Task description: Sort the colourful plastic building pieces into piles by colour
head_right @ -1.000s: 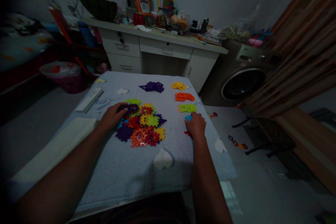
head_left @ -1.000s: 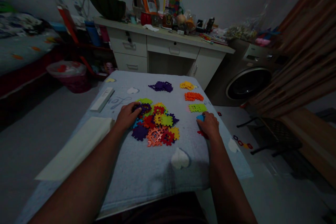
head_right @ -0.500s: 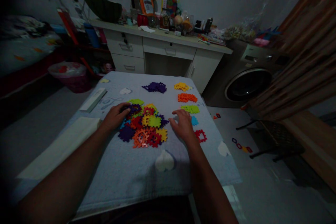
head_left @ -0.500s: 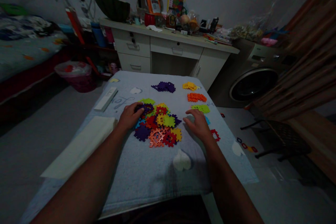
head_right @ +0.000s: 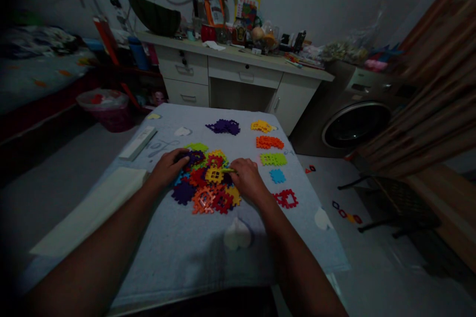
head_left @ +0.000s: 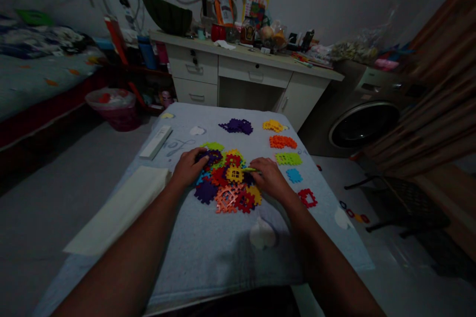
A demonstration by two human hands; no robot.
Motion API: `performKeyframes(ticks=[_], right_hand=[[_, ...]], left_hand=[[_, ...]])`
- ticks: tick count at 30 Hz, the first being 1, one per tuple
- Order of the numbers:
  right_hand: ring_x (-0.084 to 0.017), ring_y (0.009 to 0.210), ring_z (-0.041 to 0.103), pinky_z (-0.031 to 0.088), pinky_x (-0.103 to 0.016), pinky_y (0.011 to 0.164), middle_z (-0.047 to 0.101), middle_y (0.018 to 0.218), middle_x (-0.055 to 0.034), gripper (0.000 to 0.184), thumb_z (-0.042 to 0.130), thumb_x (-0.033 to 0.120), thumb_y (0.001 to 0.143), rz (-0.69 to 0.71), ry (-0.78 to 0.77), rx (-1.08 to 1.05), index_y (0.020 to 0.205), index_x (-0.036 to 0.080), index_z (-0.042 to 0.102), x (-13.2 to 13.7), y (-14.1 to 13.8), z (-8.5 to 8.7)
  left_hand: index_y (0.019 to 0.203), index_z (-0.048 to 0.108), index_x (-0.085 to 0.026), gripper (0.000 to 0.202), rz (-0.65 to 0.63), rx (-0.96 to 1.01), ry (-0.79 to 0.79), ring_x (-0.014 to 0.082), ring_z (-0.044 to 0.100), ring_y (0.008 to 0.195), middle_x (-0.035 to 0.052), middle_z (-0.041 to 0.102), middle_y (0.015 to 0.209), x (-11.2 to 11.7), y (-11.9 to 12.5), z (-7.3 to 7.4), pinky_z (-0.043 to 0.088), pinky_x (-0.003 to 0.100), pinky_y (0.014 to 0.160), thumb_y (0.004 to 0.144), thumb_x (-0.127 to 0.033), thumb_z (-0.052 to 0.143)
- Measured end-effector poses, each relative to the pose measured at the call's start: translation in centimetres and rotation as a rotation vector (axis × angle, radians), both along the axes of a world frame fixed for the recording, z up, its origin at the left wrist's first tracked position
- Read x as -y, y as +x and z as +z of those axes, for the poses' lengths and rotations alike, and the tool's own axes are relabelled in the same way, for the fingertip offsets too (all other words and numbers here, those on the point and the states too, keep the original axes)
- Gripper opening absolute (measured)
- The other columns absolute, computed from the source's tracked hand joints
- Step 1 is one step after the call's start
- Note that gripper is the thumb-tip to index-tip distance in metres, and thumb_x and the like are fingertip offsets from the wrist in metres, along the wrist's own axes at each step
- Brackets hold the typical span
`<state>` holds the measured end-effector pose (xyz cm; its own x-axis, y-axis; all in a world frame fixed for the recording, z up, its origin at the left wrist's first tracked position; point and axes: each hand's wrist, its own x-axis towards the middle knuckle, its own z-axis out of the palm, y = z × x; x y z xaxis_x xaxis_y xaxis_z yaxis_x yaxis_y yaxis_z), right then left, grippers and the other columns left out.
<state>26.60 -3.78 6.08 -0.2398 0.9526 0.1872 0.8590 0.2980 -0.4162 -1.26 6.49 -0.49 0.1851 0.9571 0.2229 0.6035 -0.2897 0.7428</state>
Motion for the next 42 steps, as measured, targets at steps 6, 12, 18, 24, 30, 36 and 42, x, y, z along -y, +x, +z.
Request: performKeyframes(ticks=[6, 12, 18, 24, 30, 36, 42], right_hand=[[-0.020, 0.087, 0.057, 0.043, -0.032, 0.081, 0.065, 0.092, -0.0066, 0.019, 0.055, 0.022, 0.084, -0.308, 0.014, -0.086, 0.097, 0.017, 0.068, -2.7, 5.4, 1.8], [-0.019, 0.072, 0.056, 0.041, -0.029, 0.069, 0.060, 0.075, -0.0007, 0.043, 0.055, 0.020, 0.074, -0.740, 0.041, -0.151, 0.117, 0.015, 0.057, -3.3, 9.6, 0.5], [-0.020, 0.070, 0.059, 0.043, -0.029, 0.069, 0.061, 0.071, -0.0007, 0.037, 0.052, 0.023, 0.075, -0.845, 0.076, -0.243, 0.110, 0.014, 0.061, -3.2, 12.4, -1.0], [-0.022, 0.086, 0.061, 0.044, -0.031, 0.082, 0.068, 0.091, -0.0098, 0.034, 0.052, 0.018, 0.075, -0.884, 0.021, -0.054, 0.105, 0.011, 0.067, -3.4, 13.1, -1.8], [-0.024, 0.099, 0.059, 0.043, -0.034, 0.091, 0.066, 0.105, -0.0145, 0.036, 0.050, 0.017, 0.078, -0.912, 0.032, 0.081, 0.110, 0.011, 0.067, -3.1, 12.7, -2.1], [-0.024, 0.101, 0.057, 0.042, -0.037, 0.096, 0.063, 0.110, -0.0139, 0.029, 0.051, 0.021, 0.082, -0.675, 0.142, -0.018, 0.106, 0.013, 0.067, -3.4, 9.0, -0.8], [-0.022, 0.101, 0.057, 0.040, -0.037, 0.096, 0.066, 0.102, -0.0078, 0.017, 0.060, 0.030, 0.087, -0.050, 0.119, -0.161, 0.096, 0.019, 0.069, -2.7, 1.9, -0.2]], left_hand=[[0.121, 0.064, -0.019, 0.051, 0.001, -0.015, -0.009, 0.0280, 0.062, 0.107, 0.0098, 0.069, 0.114, 0.3, 0.1, 0.5, 0.047, 0.044, 0.098, 0.084, -0.052, 0.050], [0.121, 0.064, -0.017, 0.053, -0.012, -0.033, -0.020, 0.0288, 0.062, 0.106, 0.0115, 0.069, 0.114, 0.4, 0.2, 0.9, 0.048, 0.044, 0.097, 0.085, -0.053, 0.049], [0.122, 0.064, -0.016, 0.055, -0.002, -0.023, -0.018, 0.0288, 0.062, 0.105, 0.0118, 0.069, 0.114, 0.3, 0.1, 0.7, 0.048, 0.044, 0.097, 0.083, -0.053, 0.050], [0.121, 0.064, -0.018, 0.054, 0.005, -0.020, -0.013, 0.0285, 0.061, 0.108, 0.0108, 0.069, 0.117, 0.3, 0.1, 0.6, 0.047, 0.043, 0.098, 0.083, -0.053, 0.050], [0.120, 0.065, -0.018, 0.053, 0.006, -0.025, -0.003, 0.0288, 0.060, 0.108, 0.0103, 0.069, 0.116, 0.1, 0.2, 0.3, 0.047, 0.044, 0.099, 0.083, -0.054, 0.051], [0.120, 0.065, -0.019, 0.051, 0.010, -0.027, 0.002, 0.0287, 0.061, 0.108, 0.0099, 0.069, 0.115, 0.2, 0.2, 0.4, 0.046, 0.045, 0.100, 0.084, -0.053, 0.050], [0.121, 0.064, -0.019, 0.050, 0.013, -0.032, 0.019, 0.0294, 0.060, 0.111, 0.0111, 0.068, 0.118, 0.3, 0.3, 0.3, 0.045, 0.047, 0.101, 0.085, -0.050, 0.051]])
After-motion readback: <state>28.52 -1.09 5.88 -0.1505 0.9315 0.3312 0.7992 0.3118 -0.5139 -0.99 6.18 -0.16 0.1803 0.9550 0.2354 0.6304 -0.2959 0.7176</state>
